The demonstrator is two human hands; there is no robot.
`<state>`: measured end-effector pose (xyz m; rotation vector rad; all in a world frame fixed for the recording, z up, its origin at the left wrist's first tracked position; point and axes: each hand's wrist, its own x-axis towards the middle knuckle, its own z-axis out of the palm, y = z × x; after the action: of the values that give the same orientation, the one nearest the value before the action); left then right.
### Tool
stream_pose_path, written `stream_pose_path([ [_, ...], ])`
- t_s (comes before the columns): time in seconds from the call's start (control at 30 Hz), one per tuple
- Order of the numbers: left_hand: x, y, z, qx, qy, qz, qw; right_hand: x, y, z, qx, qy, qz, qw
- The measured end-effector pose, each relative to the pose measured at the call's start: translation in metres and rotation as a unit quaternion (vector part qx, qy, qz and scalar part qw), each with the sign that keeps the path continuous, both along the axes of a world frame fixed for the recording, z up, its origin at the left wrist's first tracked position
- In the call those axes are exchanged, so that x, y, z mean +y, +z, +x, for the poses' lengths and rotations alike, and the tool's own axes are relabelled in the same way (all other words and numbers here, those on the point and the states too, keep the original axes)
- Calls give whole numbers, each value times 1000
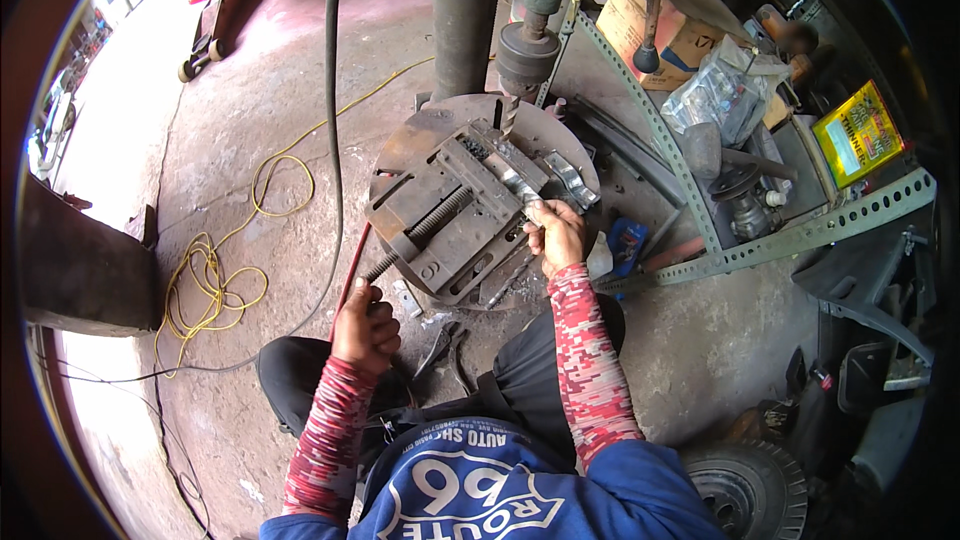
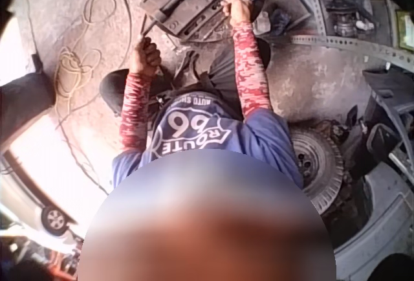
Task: The person sits on the floor and operates a drill press to drill holes into small metal pieces. They secure the pieces in a vise, lower the drill to cut, and then remove the finished pieces.
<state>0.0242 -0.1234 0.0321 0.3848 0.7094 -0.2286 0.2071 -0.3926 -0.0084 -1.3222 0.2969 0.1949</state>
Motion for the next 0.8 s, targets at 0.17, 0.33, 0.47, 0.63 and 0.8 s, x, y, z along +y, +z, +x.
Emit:
stream_pose_path([
  [0.17, 36, 1, 9, -55, -59, -269, 960, 0, -4, 3, -1, 4, 16, 1000],
  [0.33, 32, -10, 8, -19, -12, -246, 969, -1, -4, 1, 9, -4, 33, 999],
  [0.47, 17, -6, 8, 4, -11, -81, 997, -2, -4, 1, 13, -1, 29, 999],
  [0.63, -2, -5, 8, 47, -11, 121, 992, -1, -6, 1, 8, 1, 39, 999],
  [0.8, -2, -12, 9, 51, 11, 102, 993, -2, -6, 0, 7, 9, 49, 999],
])
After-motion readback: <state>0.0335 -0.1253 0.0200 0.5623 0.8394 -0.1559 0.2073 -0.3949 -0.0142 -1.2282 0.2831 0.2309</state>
